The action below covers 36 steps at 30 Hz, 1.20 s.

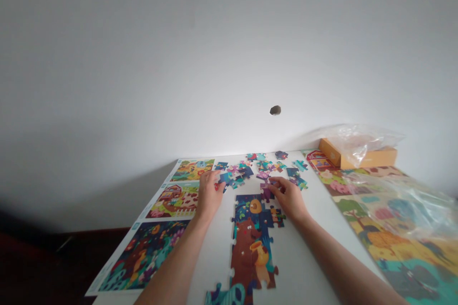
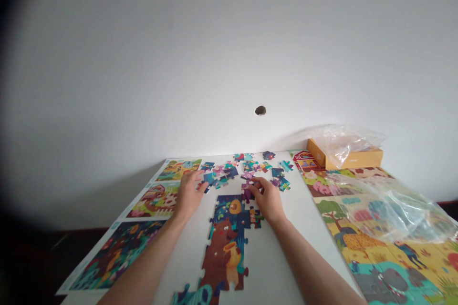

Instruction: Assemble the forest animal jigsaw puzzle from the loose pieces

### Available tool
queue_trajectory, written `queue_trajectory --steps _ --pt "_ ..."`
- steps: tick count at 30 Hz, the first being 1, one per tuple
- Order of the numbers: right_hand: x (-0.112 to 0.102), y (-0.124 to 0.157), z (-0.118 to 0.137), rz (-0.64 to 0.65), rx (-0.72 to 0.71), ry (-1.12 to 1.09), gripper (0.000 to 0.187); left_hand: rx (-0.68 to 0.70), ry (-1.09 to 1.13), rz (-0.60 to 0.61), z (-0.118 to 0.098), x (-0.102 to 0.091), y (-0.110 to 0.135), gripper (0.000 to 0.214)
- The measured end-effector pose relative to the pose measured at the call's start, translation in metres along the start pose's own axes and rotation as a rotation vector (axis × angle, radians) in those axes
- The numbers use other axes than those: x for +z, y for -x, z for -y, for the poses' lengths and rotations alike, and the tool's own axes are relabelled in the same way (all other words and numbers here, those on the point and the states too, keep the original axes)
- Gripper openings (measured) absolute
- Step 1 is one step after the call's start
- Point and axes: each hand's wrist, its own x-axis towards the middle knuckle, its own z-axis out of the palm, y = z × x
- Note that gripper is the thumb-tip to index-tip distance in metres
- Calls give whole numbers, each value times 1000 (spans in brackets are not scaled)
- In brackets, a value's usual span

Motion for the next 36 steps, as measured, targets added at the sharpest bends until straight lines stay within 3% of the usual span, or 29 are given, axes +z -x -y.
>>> queue_trajectory --steps 3,5,9,12,17,21,24,26,28,32,36 --pt "0 1 1 -8 10 -40 32 73 -135 11 -10 -3 1 32" --pt "0 2 4 -2 29 -91 32 188 -89 108 -23 -6 5 34" --pt "3 5 9 75 26 -242 33 380 35 355 -51 -5 19 60" --pt "5 7 11 109 8 -292 33 421 98 405 -61 -1 24 50" --pt "4 7 10 163 -41 -129 30 349 105 319 -54 2 19 26" --pt "-4 5 7 -63 -123 247 25 125 -47 108 -36 2 10 30" --pt "-9 4 4 -280 14 529 31 12 -210 120 -23 4 8 28" --pt "-10 4 1 -345 145 667 42 -3 -261 176 -19 5 9 23" --pt "-9 5 -1 -290 202 729 48 0 -286 214 -19 5 10 22" --pt "-5 3 -7 -90 146 723 45 9 -295 253 -25 5 12 27" --pt "-4 1 -11 -37 84 673 39 28 -317 286 -27 5 13 30"
